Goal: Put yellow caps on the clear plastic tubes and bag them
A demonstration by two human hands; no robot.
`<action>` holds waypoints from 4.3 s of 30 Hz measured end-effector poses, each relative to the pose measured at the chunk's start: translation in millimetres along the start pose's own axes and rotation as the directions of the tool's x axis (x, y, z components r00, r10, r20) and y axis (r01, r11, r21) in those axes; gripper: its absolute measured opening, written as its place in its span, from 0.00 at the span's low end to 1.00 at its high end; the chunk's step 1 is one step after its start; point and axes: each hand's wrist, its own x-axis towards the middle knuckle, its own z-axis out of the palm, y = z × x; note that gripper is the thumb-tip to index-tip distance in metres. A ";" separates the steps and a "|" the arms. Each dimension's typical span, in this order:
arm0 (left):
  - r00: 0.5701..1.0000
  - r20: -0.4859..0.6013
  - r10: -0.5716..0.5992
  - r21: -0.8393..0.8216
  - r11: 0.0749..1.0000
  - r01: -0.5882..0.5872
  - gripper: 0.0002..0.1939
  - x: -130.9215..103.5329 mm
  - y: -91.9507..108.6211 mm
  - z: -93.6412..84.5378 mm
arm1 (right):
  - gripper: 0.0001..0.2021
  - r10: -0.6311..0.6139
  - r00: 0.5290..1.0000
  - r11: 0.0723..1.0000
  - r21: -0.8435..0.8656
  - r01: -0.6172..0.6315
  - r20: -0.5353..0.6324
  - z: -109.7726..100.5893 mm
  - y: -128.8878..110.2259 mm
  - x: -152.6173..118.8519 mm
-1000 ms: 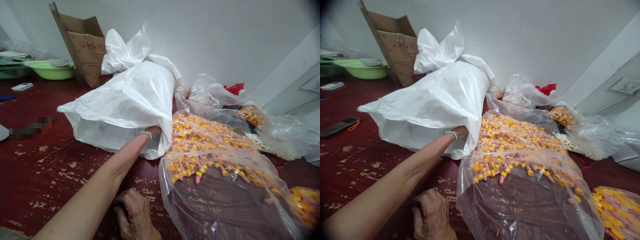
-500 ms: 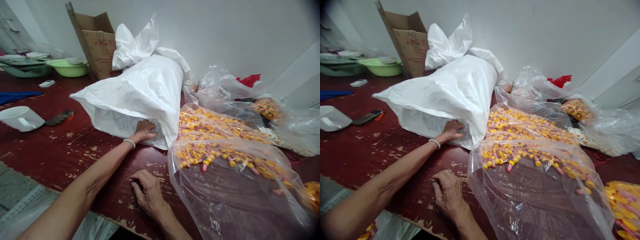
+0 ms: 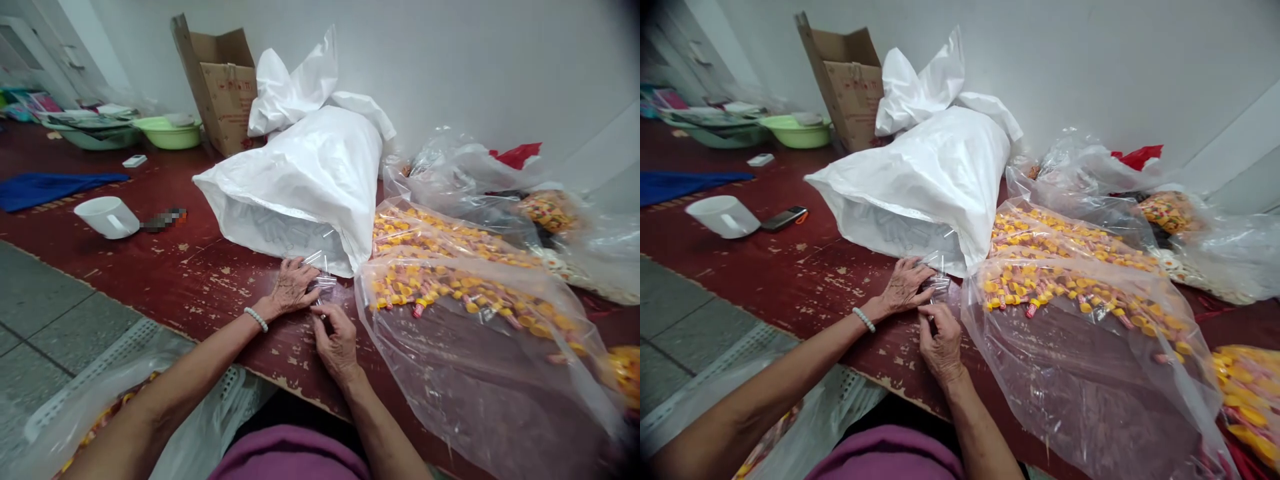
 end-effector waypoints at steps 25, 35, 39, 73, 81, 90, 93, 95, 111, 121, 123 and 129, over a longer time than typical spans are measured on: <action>0.999 -0.013 -0.048 -0.158 0.986 0.045 0.15 -60.1 3.4 -23.0 | 0.25 0.091 0.984 0.854 -0.520 0.001 0.152 -16.9 16.7 2.1; 0.996 -0.088 0.023 -0.003 1.000 -0.023 0.16 -61.1 3.5 -18.5 | 0.17 0.035 0.973 0.839 -0.536 0.095 0.229 -23.6 26.9 15.1; 0.988 -0.141 0.057 0.047 0.998 -0.050 0.15 -60.9 3.7 -17.5 | 0.15 0.053 0.965 0.864 -0.497 0.086 0.258 -25.8 33.4 11.8; 0.984 -0.176 0.014 -0.247 0.967 -0.058 0.09 -107.8 118.7 -19.2 | 0.06 0.225 0.825 0.821 -0.557 0.125 0.518 -83.5 -57.5 -31.2; 0.982 -0.071 -0.177 -0.403 0.905 0.134 0.12 -105.5 113.5 -16.0 | 0.11 0.188 0.915 0.957 -0.277 -0.088 0.357 -60.5 -30.3 -41.5; 0.840 -0.279 -0.466 -0.490 0.821 0.292 0.13 -101.5 58.5 -35.9 | 0.16 0.103 0.935 0.882 -0.465 0.072 0.340 -43.3 -18.5 -2.7; 0.782 -0.250 -0.571 -0.370 0.803 0.468 0.11 -80.3 21.9 -43.8 | 0.16 0.214 0.869 0.740 -0.655 0.154 0.446 -36.0 -13.3 19.9; 0.775 -0.128 -0.619 -0.258 0.775 0.577 0.13 -66.8 3.9 -44.4 | 0.14 0.323 0.817 0.638 -0.747 0.184 0.477 -33.7 -12.1 27.9; 0.791 0.060 -0.609 -0.071 0.788 0.612 0.12 -63.6 -27.1 -38.7 | 0.18 -0.039 0.753 0.713 -0.510 0.482 0.657 10.9 -8.6 61.6; 0.685 0.284 -0.671 -0.824 0.195 0.533 0.17 -85.5 -12.1 -45.1 | 0.30 0.279 0.681 0.671 -0.645 0.366 0.677 31.1 -26.1 76.0; 0.698 0.295 -0.653 -0.788 0.247 0.564 0.11 -88.2 -5.6 -44.6 | 0.29 0.306 0.677 0.663 -0.660 0.353 0.670 31.0 -31.3 70.4; 0.683 0.474 -0.556 -0.652 0.299 0.697 0.12 -91.6 9.9 -40.7 | 0.29 0.329 0.754 0.667 -0.705 0.241 0.569 20.2 -31.1 47.5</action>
